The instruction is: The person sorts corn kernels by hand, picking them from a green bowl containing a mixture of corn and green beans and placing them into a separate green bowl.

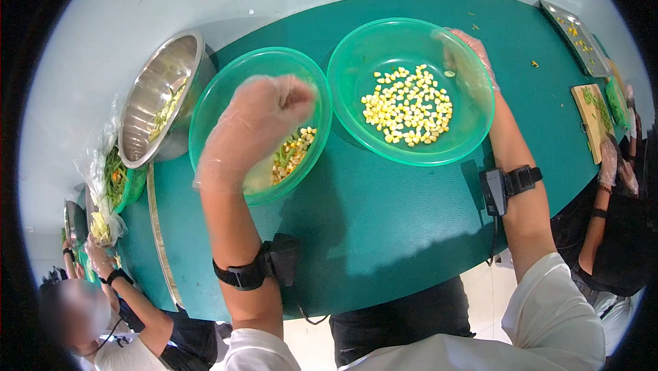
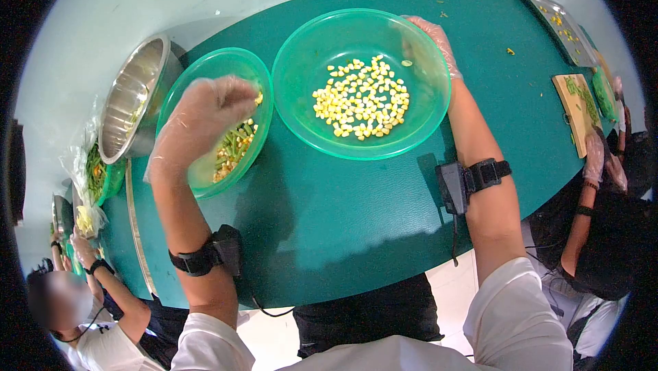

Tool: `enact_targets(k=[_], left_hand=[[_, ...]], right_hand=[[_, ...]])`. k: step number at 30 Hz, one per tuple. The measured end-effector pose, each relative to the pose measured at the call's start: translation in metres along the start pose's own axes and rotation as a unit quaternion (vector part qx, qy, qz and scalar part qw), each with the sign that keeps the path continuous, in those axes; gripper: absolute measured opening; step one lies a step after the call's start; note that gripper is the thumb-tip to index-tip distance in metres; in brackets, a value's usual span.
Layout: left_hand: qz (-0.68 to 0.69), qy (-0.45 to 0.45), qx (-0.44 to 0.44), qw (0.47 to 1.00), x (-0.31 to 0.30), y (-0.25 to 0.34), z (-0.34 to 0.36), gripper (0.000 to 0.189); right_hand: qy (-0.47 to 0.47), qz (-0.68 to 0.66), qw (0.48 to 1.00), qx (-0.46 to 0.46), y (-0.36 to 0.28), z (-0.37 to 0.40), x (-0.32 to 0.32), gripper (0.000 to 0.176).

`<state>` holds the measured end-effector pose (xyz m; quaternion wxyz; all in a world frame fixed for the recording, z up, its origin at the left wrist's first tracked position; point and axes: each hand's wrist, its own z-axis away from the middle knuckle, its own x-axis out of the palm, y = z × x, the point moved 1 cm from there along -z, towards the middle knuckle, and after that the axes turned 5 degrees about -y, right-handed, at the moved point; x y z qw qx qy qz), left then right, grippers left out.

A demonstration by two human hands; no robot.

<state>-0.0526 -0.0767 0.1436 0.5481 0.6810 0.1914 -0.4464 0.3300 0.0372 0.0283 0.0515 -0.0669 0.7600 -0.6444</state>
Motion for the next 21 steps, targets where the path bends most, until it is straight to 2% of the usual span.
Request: enact_targets(k=[2,5,8,11,14,17,21], left_hand=[[0.002,-0.069,-0.049,0.996,0.003,-0.012,0.006,0.021],[-0.047,-0.094,-0.042,0.994,0.018,-0.017,0.002,0.022],[-0.139,-0.13,-0.112,0.975,0.022,-0.007,-0.004,0.021],[-0.147,-0.154,-0.133,0.968,0.02,-0.003,-0.006,0.019],[-0.14,-0.135,-0.131,0.972,0.024,-0.008,-0.005,0.017],[-0.157,-0.067,-0.089,0.981,0.03,-0.015,-0.003,0.016],[-0.146,-0.067,-0.103,0.982,0.031,-0.014,-0.003,0.016]], right_hand=[[0.001,-0.011,1.0,0.005,-0.001,0.0,0.001,0.021],[0.006,-0.02,1.0,0.012,-0.002,0.0,0.001,0.02],[0.014,-0.017,1.0,0.018,-0.002,0.0,0.002,0.02],[0.014,-0.023,0.999,0.021,-0.001,0.0,-0.001,0.02],[0.005,-0.023,1.0,0.007,0.003,-0.002,-0.003,0.02],[0.008,-0.035,0.999,0.015,0.003,-0.003,-0.002,0.019],[0.006,-0.028,0.999,0.015,0.001,-0.001,0.0,0.019]])
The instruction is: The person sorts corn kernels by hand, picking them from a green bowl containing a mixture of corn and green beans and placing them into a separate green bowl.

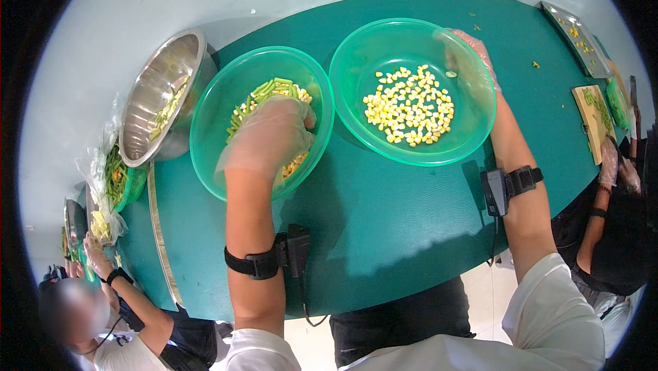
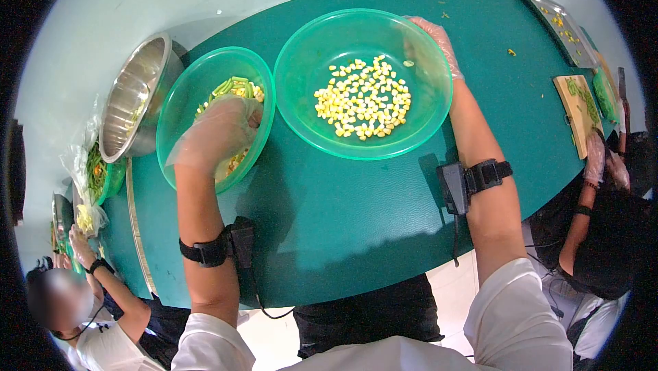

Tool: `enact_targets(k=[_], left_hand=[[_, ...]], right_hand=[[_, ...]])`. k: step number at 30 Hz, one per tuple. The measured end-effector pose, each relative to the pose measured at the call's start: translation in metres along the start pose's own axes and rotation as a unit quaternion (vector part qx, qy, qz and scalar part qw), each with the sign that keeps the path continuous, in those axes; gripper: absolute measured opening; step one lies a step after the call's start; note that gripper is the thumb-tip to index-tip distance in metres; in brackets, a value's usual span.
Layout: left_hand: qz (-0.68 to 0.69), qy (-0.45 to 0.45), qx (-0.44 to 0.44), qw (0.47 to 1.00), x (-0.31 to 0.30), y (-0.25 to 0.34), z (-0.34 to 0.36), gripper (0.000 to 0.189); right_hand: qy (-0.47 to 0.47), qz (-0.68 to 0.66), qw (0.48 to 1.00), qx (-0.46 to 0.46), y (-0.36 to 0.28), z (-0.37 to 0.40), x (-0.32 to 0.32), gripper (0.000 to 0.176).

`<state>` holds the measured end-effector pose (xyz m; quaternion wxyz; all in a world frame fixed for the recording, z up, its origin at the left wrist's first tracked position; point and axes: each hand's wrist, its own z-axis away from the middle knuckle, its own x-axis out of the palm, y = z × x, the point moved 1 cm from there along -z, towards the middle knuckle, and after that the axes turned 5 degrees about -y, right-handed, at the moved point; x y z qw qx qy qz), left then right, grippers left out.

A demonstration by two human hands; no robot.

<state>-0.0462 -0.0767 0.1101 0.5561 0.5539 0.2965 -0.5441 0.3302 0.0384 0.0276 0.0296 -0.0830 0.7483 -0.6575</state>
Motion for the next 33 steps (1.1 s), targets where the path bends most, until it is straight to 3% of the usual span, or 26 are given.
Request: enact_targets(k=[2,14,20,33], left_hand=[[0.003,-0.034,-0.008,0.999,-0.006,0.005,0.0,0.017],[0.06,-0.041,-0.001,0.997,-0.002,0.001,-0.002,0.02],[0.088,0.029,0.061,0.994,-0.008,-0.002,-0.004,0.025],[0.144,0.1,0.095,0.98,-0.014,0.001,-0.012,0.02]], right_hand=[[-0.001,0.003,1.0,-0.004,0.0,0.0,0.0,0.02],[-0.007,0.038,0.999,-0.024,0.0,0.001,-0.001,0.023],[-0.004,0.034,0.999,-0.018,-0.001,0.002,0.001,0.022],[-0.008,0.02,1.0,-0.021,-0.002,0.002,0.003,0.021]])
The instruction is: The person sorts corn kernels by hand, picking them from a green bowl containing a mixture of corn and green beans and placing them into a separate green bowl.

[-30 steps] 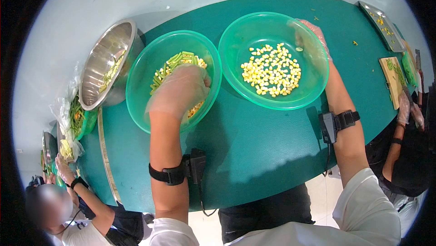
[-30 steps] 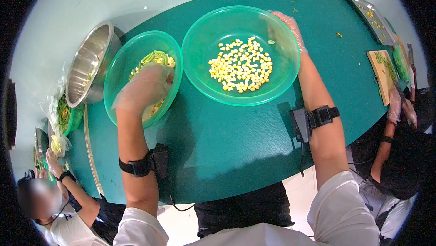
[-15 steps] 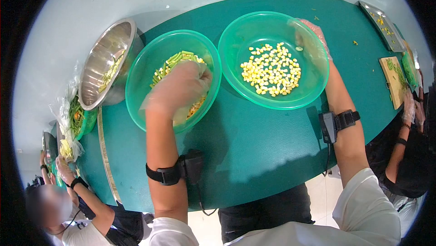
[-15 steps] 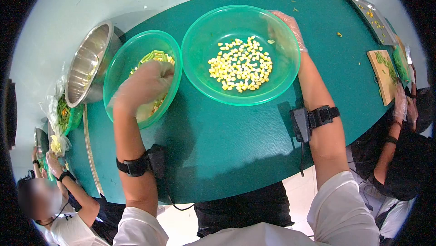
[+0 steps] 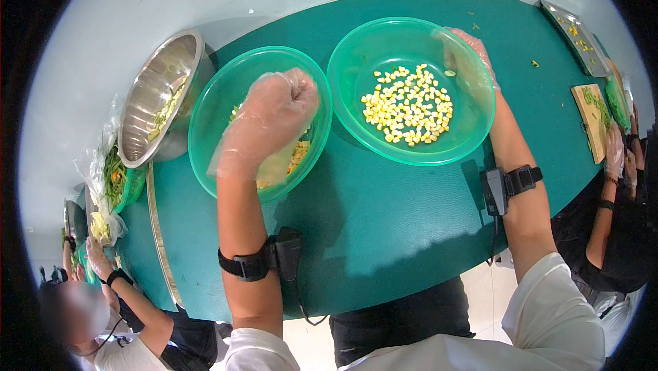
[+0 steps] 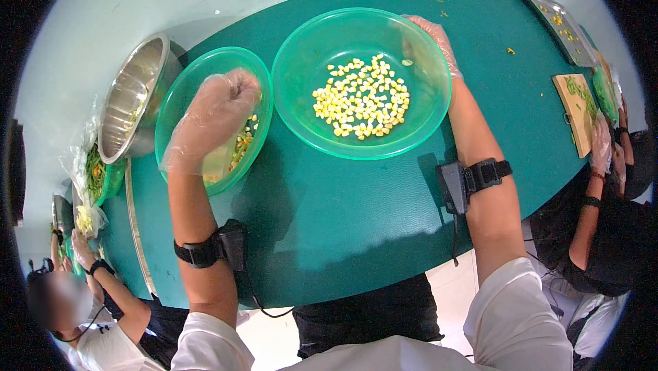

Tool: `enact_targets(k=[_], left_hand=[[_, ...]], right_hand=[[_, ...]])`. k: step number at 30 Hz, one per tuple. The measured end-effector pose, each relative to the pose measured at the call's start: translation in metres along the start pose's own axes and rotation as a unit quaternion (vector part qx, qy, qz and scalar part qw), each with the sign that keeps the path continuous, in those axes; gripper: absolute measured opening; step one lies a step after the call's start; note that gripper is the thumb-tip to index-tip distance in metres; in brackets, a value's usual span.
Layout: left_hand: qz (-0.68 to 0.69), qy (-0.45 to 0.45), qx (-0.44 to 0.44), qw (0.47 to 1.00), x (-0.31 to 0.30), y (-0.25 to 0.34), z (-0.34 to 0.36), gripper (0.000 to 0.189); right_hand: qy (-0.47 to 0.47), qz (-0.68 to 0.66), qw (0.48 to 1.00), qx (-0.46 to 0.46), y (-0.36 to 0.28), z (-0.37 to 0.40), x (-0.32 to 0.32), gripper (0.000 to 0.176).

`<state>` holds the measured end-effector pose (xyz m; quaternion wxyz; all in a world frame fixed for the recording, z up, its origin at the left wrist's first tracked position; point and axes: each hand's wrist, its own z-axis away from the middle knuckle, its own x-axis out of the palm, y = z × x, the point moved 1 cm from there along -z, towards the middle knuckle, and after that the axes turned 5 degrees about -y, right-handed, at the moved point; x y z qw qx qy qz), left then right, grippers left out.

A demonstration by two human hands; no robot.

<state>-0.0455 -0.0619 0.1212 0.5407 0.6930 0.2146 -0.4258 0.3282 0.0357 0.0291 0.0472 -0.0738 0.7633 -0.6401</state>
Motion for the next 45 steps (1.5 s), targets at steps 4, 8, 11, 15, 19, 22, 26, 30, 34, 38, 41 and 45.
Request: enact_targets(k=[4,8,11,15,19,22,26,30,34,38,41,45], left_hand=[[0.054,0.035,0.039,0.997,-0.002,0.008,0.001,0.021],[0.102,0.046,0.065,0.992,0.002,0.015,0.0,0.019],[0.117,0.052,0.072,0.989,0.004,0.012,0.0,0.02],[0.068,0.055,0.06,0.994,0.003,0.004,-0.001,0.02],[0.06,0.053,0.046,0.996,0.002,0.005,-0.001,0.02],[0.053,0.056,0.043,0.996,0.002,0.0,-0.001,0.02],[0.022,-0.038,0.002,0.999,0.006,-0.015,0.004,0.019],[-0.029,-0.147,-0.08,0.985,0.007,-0.005,0.013,0.026],[-0.079,-0.166,-0.11,0.977,0.005,-0.001,0.012,0.023],[-0.102,-0.179,-0.125,0.971,0.004,0.003,0.013,0.018],[-0.095,-0.184,-0.134,0.969,0.003,0.005,0.014,0.017],[-0.096,-0.163,-0.099,0.977,0.0,0.001,0.016,0.02]], right_hand=[[0.001,-0.002,1.0,-0.004,0.0,0.001,0.0,0.022],[-0.002,0.004,1.0,0.002,-0.002,0.001,0.001,0.022],[0.001,-0.002,1.0,0.005,0.0,0.0,0.0,0.021],[0.003,0.006,1.0,0.004,0.0,-0.001,0.0,0.021],[0.001,-0.001,1.0,0.006,0.0,-0.001,0.0,0.02],[0.013,0.0,1.0,0.011,0.0,-0.001,0.001,0.02],[0.016,-0.003,1.0,0.016,-0.001,0.0,0.001,0.021],[0.006,0.01,1.0,0.014,-0.001,0.0,0.0,0.021],[0.003,-0.002,1.0,0.019,-0.001,0.0,-0.001,0.021],[0.004,-0.003,1.0,0.02,-0.001,0.0,0.0,0.021],[0.003,0.0,1.0,0.017,-0.002,0.001,0.001,0.021],[0.003,0.032,0.999,0.001,-0.002,0.0,0.0,0.021]])
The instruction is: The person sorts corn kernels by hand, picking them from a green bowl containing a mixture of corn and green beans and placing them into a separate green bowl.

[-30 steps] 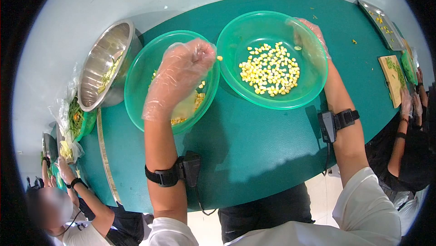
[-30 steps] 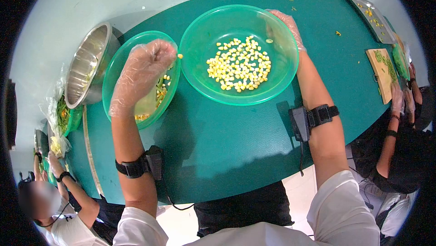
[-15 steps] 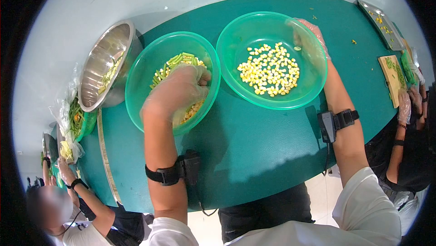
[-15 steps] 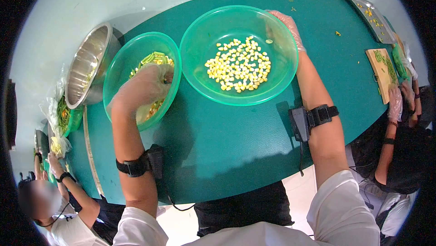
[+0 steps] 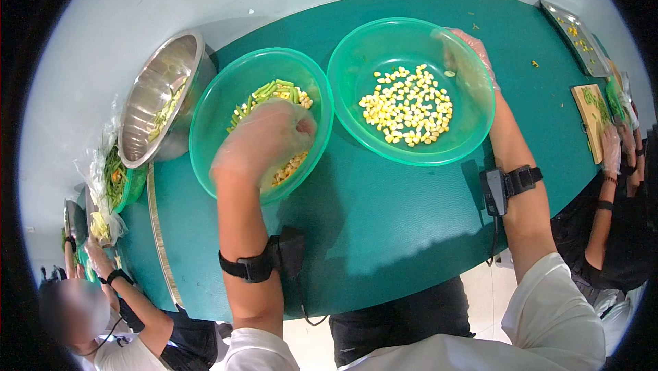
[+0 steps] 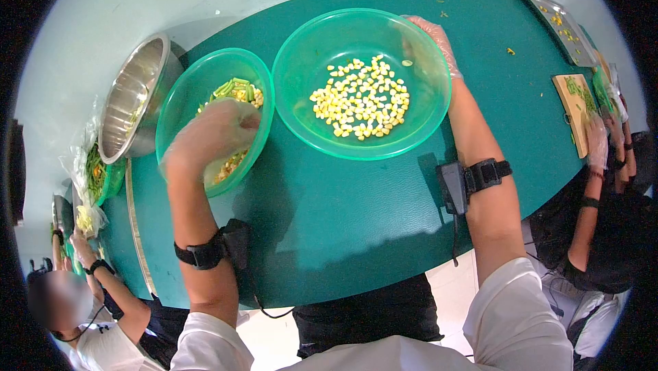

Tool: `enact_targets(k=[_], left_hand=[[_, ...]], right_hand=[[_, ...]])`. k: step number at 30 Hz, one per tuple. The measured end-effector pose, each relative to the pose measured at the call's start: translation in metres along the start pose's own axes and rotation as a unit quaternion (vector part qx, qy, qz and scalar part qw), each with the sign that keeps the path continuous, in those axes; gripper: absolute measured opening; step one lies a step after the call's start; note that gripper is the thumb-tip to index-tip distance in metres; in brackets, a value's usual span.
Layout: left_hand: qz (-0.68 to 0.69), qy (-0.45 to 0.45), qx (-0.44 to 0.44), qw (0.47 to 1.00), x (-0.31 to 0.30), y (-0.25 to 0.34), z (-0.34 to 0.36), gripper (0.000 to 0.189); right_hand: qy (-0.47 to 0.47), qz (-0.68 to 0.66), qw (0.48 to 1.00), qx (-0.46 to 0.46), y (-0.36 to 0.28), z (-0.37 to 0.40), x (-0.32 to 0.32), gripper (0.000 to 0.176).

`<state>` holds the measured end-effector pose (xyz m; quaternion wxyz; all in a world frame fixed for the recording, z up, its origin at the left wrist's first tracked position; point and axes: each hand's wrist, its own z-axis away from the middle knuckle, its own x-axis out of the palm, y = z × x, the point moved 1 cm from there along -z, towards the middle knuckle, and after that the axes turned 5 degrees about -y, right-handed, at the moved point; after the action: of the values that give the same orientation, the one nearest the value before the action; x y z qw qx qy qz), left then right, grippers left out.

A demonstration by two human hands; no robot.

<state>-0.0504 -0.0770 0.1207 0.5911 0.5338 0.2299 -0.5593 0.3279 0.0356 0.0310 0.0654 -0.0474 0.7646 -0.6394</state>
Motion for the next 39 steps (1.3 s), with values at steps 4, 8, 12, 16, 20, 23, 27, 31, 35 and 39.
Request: enact_targets(k=[4,8,12,16,20,23,27,31,35,39], left_hand=[[-0.024,0.0,-0.003,1.0,-0.008,0.005,0.015,0.026],[-0.05,0.006,-0.014,0.999,-0.001,0.003,0.015,0.031],[-0.076,-0.002,-0.055,0.996,0.002,0.009,0.009,0.027],[-0.071,0.001,-0.056,0.996,-0.001,0.014,0.009,0.022],[-0.059,0.006,-0.056,0.997,-0.002,0.014,0.007,0.02],[-0.048,0.026,-0.015,0.998,0.004,0.001,0.002,0.021],[-0.018,0.025,0.0,1.0,-0.004,0.01,0.006,0.022],[0.02,0.059,0.045,0.997,-0.004,0.008,0.004,0.026],[0.043,0.07,0.066,0.994,-0.006,0.005,0.001,0.026],[0.039,0.09,0.088,0.991,-0.005,0.002,-0.001,0.026]], right_hand=[[0.01,-0.019,1.0,0.016,-0.004,0.002,0.002,0.022],[0.008,-0.022,1.0,0.013,0.0,0.001,0.001,0.022],[-0.002,-0.004,1.0,0.003,-0.001,0.001,0.001,0.023],[-0.008,-0.004,1.0,0.0,-0.001,0.001,0.001,0.022],[0.0,-0.031,0.999,0.011,0.001,0.0,0.001,0.022],[0.003,-0.039,0.999,0.018,0.0,0.0,0.001,0.022],[0.002,-0.007,1.0,0.01,0.0,0.001,0.001,0.021],[0.007,-0.001,1.0,0.01,-0.002,0.002,0.003,0.02],[-0.002,-0.017,1.0,0.009,0.002,-0.001,-0.001,0.02],[0.001,-0.02,1.0,0.011,0.001,0.0,0.0,0.02]])
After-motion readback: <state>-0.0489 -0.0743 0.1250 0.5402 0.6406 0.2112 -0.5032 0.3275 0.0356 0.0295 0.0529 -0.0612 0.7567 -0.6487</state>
